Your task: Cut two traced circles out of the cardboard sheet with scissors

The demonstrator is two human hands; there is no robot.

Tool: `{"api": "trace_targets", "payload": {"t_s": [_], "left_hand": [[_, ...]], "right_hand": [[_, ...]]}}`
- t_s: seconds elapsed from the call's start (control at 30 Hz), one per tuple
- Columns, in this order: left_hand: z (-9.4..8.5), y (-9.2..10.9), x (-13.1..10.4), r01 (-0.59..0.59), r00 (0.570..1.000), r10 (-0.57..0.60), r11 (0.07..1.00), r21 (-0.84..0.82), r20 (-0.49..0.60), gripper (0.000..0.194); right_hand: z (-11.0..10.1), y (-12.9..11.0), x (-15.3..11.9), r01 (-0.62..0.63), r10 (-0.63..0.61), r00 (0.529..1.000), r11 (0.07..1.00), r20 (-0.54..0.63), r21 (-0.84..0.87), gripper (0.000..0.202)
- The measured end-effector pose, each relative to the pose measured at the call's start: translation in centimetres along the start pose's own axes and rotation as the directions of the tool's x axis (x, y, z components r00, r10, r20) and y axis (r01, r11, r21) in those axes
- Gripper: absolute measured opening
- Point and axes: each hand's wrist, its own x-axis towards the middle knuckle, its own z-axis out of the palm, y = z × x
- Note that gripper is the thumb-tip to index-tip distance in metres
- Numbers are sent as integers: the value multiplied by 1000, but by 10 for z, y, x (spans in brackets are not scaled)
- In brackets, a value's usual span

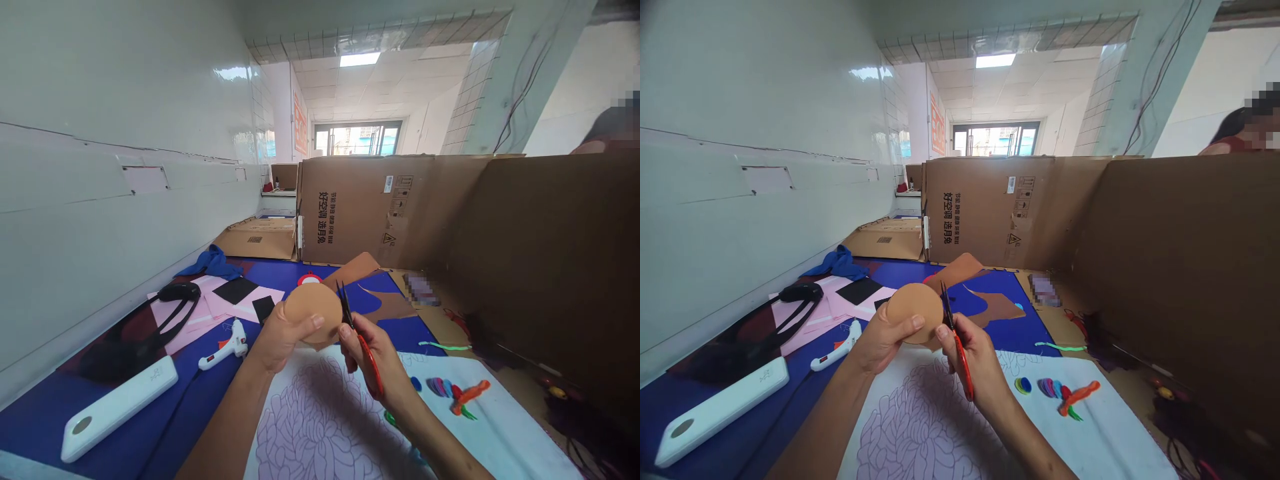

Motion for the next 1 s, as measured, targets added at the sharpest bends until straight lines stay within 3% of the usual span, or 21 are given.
{"api": "trace_targets", "payload": {"t_s": [0.27,0.43,0.6,0.73,0.87,1.0], "left_hand": [[0,-4,6,16,997,-15,1000,4,-69,53],[0,-7,6,124,990,-128,990,72,63,48],[4,-10,4,194,963,-216,971,140,162,47],[4,-12,11,195,979,-201,974,115,43,43],[4,-12,16,94,989,-92,995,18,-116,45],[16,-18,13,64,994,-68,997,-50,-86,47]], "right_hand": [[-7,-1,3,-3,9,995,998,-104,58,39],[-14,-6,6,15,20,971,989,-239,145,38],[-18,-6,9,29,24,972,975,-235,219,46],[-22,-3,12,57,-3,951,984,-311,166,46],[-24,3,13,73,-14,942,984,-336,164,46],[-23,6,13,104,-56,913,990,-405,97,41]]}}
